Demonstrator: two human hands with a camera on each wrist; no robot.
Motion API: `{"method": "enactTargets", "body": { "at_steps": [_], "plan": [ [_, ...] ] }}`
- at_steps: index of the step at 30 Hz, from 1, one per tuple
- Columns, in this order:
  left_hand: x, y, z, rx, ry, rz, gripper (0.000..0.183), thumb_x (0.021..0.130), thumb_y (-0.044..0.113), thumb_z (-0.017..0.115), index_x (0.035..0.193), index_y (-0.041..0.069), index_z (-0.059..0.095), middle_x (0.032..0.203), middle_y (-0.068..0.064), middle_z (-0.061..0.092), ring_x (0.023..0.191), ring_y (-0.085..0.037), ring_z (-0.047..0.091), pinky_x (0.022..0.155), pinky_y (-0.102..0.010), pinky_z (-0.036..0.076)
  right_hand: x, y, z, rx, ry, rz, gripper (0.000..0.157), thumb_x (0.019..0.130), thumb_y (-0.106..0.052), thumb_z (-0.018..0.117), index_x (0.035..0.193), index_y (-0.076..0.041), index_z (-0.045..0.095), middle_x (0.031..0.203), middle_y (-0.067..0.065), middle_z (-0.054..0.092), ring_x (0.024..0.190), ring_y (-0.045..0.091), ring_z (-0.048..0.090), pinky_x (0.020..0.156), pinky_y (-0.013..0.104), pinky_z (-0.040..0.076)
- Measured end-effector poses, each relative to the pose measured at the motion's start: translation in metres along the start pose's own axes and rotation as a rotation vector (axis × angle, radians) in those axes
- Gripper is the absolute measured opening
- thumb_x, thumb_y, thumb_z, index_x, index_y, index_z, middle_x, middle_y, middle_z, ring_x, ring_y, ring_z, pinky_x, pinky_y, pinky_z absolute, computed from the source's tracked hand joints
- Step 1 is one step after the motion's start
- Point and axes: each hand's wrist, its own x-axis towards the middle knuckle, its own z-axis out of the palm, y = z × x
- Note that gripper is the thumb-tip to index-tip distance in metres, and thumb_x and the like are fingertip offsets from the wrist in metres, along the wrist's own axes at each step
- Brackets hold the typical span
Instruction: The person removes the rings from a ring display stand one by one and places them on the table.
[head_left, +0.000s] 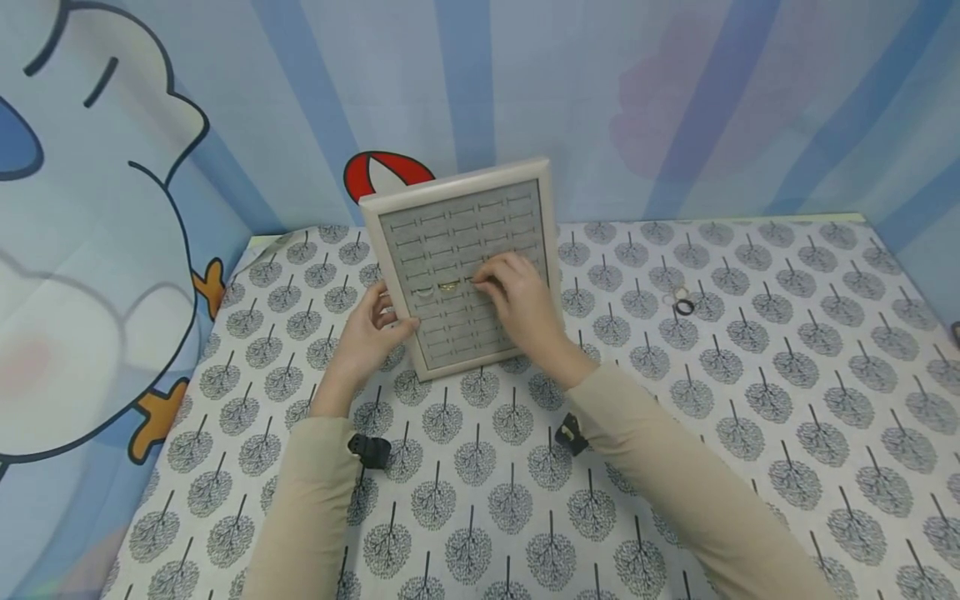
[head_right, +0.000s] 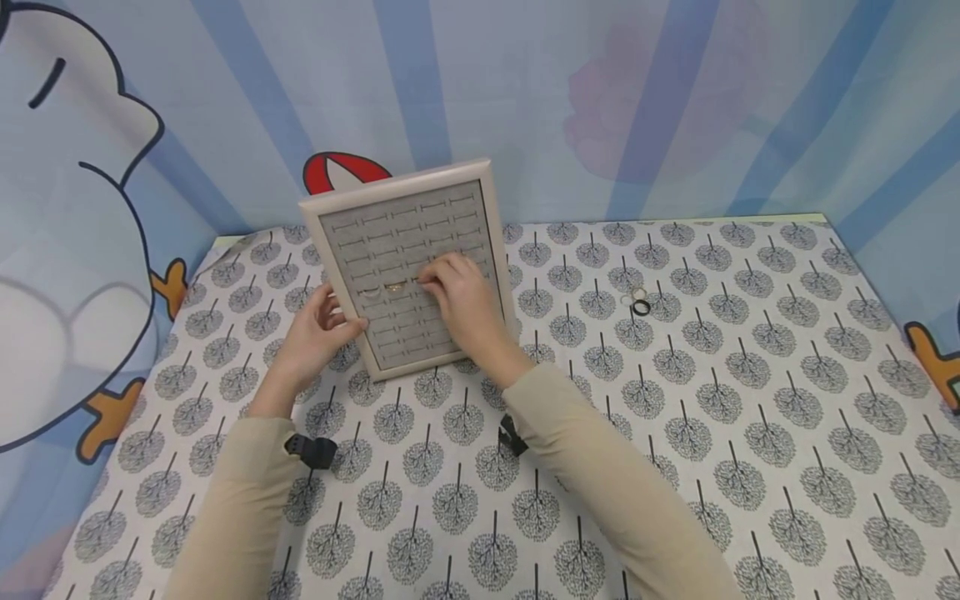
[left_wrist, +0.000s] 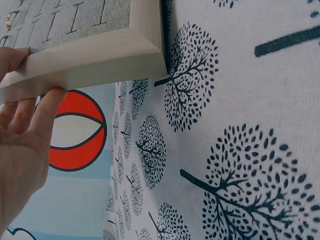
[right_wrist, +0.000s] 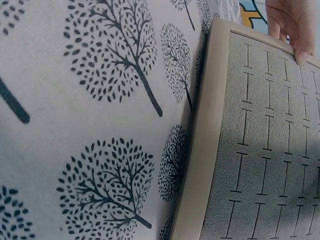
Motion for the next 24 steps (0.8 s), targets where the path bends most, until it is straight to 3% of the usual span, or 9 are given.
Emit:
{"method": "enactTargets", "body": {
  "at_steps": [14, 19, 24],
  "plan": [
    [0.000, 0.001, 0.001, -0.003, 0.000, 0.009, 0.070, 0.091, 0.018, 0.061, 0.149, 0.020, 0.022, 0.141, -0.013, 0.043, 0.134, -0.029, 0.041, 0.111, -0.046, 0.040, 0.000, 0.009, -0.010, 0.193, -0.040, 0.043, 0.009, 0.086, -0.003, 0.062, 0.093, 0.001, 0.065, 0.101, 0.014, 0.066, 0.098, 0.025, 0.062, 0.093, 0.030, 0.054],
    [0.000, 0.001, 0.001, -0.005, 0.002, 0.006, 0.069, 0.091, 0.017, 0.061, 0.149, 0.021, 0.024, 0.139, -0.012, 0.044, 0.134, -0.029, 0.042, 0.110, -0.047, 0.040, 0.001, 0.015, -0.018, 0.321, -0.019, 0.184, 0.013, 0.089, -0.006, 0.061, 0.098, 0.002, 0.063, 0.104, 0.015, 0.065, 0.098, 0.024, 0.062, 0.092, 0.031, 0.054],
    [0.000, 0.002, 0.001, -0.004, 0.004, 0.001, 0.068, 0.091, 0.017, 0.061, 0.148, 0.022, 0.024, 0.139, -0.011, 0.045, 0.133, -0.028, 0.043, 0.110, -0.047, 0.040, 0.004, 0.026, -0.033, 0.396, 0.031, 0.380, 0.024, 0.090, -0.018, 0.063, 0.109, -0.004, 0.063, 0.109, 0.013, 0.068, 0.092, 0.011, 0.064, 0.089, 0.025, 0.054]
  ]
}}
